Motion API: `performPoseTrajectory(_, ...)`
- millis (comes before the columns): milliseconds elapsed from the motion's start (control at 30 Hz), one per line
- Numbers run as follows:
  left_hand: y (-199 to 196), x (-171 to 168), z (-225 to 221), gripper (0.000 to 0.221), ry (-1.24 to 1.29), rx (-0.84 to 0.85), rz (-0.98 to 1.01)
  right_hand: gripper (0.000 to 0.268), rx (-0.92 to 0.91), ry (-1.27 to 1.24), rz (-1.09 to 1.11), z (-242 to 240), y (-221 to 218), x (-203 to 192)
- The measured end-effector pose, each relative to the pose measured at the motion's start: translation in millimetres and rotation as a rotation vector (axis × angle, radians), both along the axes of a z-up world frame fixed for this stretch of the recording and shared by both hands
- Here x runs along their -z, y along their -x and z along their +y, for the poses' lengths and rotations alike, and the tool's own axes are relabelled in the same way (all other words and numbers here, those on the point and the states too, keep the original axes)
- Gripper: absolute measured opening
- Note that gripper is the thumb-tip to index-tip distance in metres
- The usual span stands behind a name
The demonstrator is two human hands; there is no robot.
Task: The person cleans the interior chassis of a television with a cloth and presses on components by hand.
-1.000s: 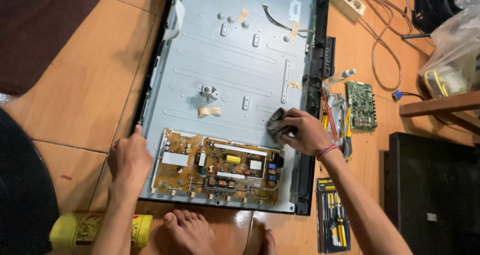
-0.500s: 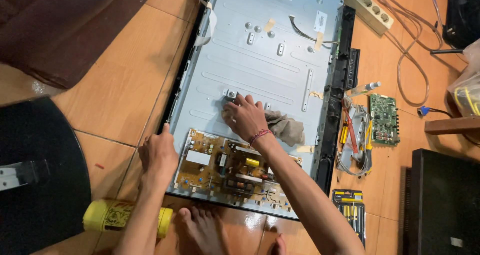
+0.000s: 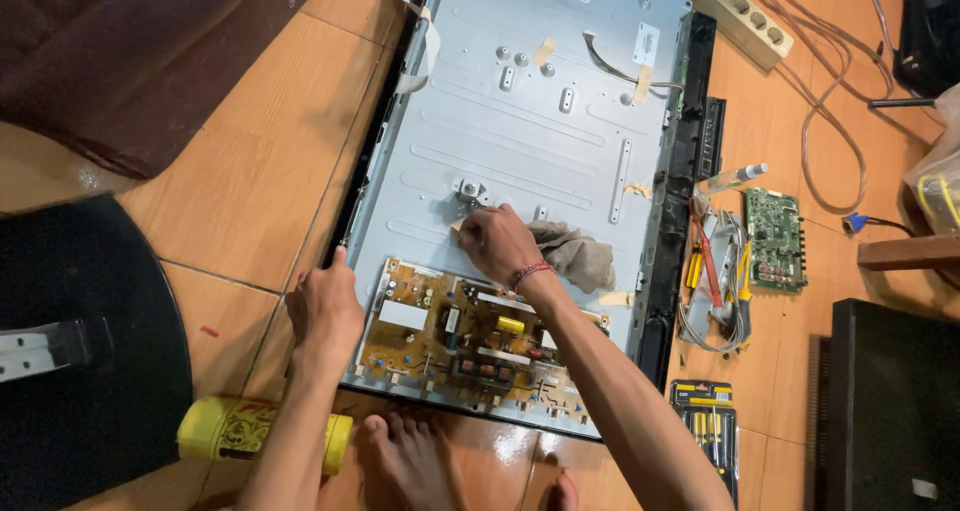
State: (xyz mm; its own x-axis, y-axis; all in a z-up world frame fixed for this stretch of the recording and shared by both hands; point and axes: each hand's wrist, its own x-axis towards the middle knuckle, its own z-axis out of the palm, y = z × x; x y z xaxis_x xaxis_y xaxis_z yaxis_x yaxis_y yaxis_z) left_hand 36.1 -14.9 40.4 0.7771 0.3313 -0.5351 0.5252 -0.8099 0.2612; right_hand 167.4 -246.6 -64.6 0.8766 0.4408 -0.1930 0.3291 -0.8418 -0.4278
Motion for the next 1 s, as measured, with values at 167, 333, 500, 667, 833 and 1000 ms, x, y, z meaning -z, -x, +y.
performPoseTrajectory(167, 3, 11, 4, 0.065, 0.003, 0.001, -0.014, 0.014, -0.022, 0.047, 0.053, -7, 0, -35)
performPoseTrajectory(333, 2, 11, 2, 0.064, -0.025, 0.013, 0.001, 0.022, 0.230, -0.219, 0.120, -42, -9, -127)
performPoseTrajectory(500, -3, 8, -3, 0.054, -0.075, 0.021, 0.042, 0.017, 0.533, -0.803, 0.251, -70, 2, -158)
performPoseTrajectory(667, -6, 51, -1, 0.048, 0.000, -0.145, 0.007, 0.024, 0.651, -0.958, 0.423, -75, 20, -117)
performPoseTrajectory(833, 1, 93, 19, 0.050, -0.108, -0.020, 0.023, 0.018, 0.623, -0.918, 0.485, -90, 23, -111)
performPoseTrajectory(1000, -6, 30, 2, 0.030, -0.211, 0.140, 0.036, 0.017, 0.659, -1.101, 0.444, -119, 23, -137)
